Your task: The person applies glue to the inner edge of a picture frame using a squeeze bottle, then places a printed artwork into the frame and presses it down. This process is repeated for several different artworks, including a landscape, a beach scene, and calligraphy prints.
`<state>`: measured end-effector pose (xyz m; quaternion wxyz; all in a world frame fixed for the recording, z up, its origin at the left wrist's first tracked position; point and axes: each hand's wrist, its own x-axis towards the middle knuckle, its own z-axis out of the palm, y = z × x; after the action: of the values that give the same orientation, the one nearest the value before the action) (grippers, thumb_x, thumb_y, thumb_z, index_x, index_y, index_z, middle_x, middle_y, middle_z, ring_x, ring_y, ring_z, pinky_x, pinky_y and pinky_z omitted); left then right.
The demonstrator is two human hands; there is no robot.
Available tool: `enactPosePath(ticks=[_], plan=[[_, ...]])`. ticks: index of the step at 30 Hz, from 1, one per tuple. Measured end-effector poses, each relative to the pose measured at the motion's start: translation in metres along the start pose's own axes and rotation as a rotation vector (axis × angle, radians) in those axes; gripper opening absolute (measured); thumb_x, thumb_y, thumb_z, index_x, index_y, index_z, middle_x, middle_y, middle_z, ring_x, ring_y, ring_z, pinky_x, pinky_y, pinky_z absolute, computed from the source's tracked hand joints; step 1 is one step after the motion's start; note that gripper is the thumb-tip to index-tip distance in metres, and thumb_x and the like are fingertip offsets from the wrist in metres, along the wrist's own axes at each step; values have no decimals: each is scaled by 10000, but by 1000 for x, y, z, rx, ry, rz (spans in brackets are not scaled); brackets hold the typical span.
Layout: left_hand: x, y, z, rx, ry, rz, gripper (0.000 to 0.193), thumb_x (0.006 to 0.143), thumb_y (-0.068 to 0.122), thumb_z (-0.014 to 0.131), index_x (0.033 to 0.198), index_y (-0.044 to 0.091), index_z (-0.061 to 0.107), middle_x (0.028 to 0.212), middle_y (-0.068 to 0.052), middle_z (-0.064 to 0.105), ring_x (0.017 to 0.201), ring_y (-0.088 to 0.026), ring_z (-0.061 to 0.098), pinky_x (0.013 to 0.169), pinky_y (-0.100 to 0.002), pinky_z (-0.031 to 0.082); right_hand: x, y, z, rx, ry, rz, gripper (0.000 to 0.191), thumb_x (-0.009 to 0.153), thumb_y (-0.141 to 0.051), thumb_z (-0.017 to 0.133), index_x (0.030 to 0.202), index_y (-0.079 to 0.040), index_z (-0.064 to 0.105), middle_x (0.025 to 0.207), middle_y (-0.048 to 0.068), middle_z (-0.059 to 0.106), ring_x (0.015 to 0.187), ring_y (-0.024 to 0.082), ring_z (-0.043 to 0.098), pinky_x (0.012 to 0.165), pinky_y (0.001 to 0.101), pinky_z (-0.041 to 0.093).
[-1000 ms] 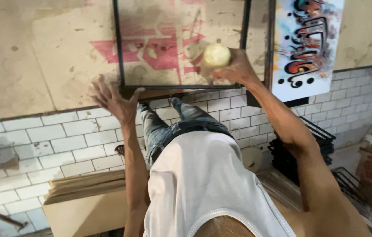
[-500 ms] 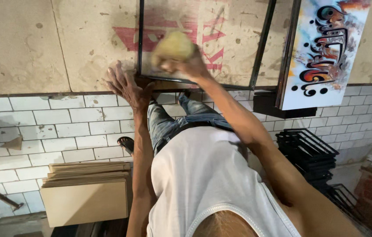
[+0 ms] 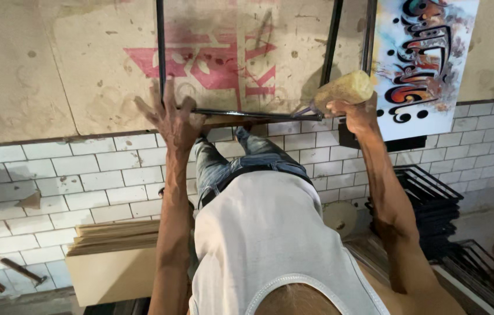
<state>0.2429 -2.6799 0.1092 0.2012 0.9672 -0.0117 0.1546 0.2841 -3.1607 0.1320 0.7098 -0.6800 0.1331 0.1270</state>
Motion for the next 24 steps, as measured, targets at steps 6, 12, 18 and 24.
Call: enactPosePath(ticks=[6, 12, 18, 24], plan=[[7, 4, -4, -6, -51, 81, 350, 646, 340, 905, 882, 150, 729, 1614, -47, 440, 1546, -432, 261, 1224, -784, 87, 30, 49, 78, 214, -95, 52, 376, 810, -35, 845, 1145, 21, 684, 996, 138, 763, 794, 216, 766, 647, 338, 634], [-9, -6, -20, 56, -29, 73, 334, 668, 334, 933, 883, 173, 733, 1627, -24, 460, 1553, -410, 272, 1239, -774, 117, 25, 9, 134, 78, -292, -62, 434, 755, 9, 872, 1138, 53, 672, 962, 168, 741, 765, 225, 742, 593, 332, 647], [-18, -23, -35, 100, -85, 32, 424, 586, 343, 971, 885, 178, 720, 1612, -19, 474, 1533, -418, 311, 1233, -783, 115, 33, -50, 71, 124, -68, 84, 344, 809, -40, 765, 1135, 25, 677, 971, 176, 736, 799, 248, 758, 639, 351, 664], [-1, -14, -29, 44, -125, 39, 436, 572, 318, 962, 927, 198, 739, 1585, -21, 474, 1529, -409, 335, 1236, -768, 104, 147, -74, 68, 966, 85, 70, 345, 898, -273, 676, 1164, -55, 656, 1147, 120, 706, 982, 298, 730, 838, 435, 656]])
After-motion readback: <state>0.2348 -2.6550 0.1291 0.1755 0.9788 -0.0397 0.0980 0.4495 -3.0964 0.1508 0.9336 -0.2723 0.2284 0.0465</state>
